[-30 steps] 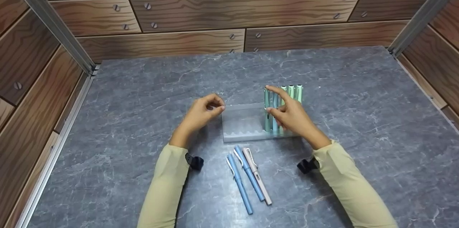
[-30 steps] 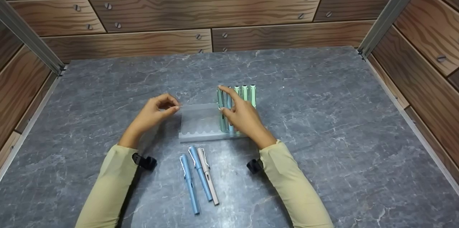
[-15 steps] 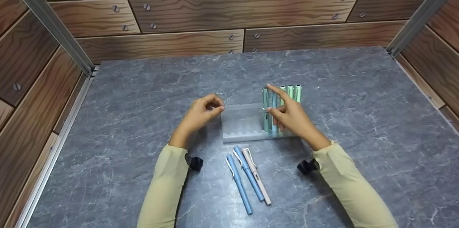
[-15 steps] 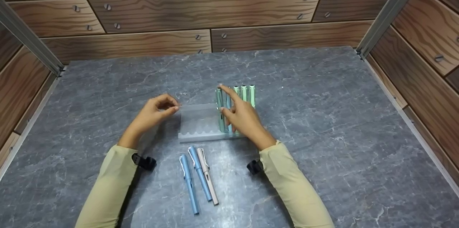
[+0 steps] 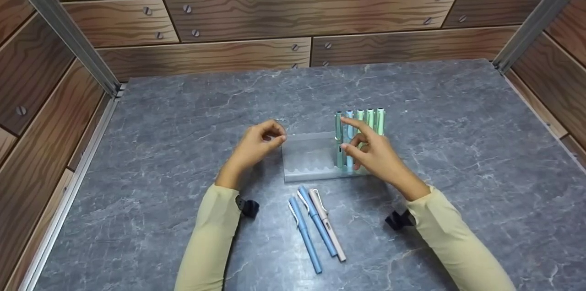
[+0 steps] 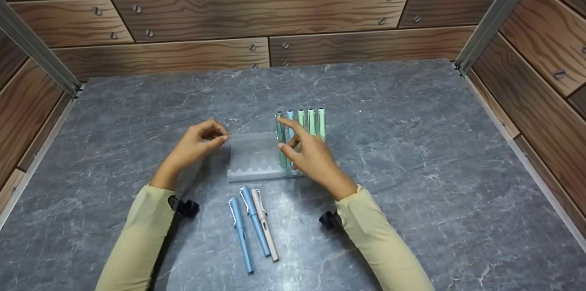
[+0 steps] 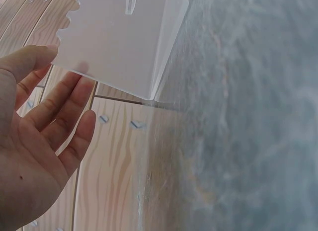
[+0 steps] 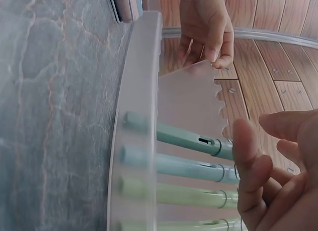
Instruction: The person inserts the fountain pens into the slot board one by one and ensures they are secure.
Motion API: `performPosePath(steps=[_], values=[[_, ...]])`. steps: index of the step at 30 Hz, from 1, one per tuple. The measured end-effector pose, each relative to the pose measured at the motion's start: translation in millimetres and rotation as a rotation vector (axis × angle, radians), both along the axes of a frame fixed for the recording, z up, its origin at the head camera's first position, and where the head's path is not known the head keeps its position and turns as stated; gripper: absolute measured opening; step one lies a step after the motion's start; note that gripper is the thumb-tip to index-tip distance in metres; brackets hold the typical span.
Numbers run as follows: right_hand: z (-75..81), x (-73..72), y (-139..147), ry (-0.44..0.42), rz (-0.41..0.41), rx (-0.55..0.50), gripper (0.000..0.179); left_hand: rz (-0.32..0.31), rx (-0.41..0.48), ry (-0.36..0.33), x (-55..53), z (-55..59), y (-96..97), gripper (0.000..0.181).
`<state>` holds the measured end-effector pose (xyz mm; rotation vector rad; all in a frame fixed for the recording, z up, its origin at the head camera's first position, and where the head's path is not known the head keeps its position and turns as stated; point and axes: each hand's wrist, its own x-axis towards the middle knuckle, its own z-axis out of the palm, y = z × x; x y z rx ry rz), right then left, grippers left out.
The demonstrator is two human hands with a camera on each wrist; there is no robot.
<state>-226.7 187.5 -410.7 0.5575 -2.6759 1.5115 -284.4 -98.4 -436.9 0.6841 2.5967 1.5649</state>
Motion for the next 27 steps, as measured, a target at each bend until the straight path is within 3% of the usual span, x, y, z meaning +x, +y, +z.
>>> performPosePath(steps=[15,27], values=[[-3.4,15.6,-2,0.001,0.055,0.074,0.057,0.000,-0.001,-0.002,-0.8,2.1,0.8,0.009],[-5.8,29.6,-5,-0.072,0.139,0.111,0.059,0.003,-0.004,-0.002,0.0,0.3,-0.3,0.011]])
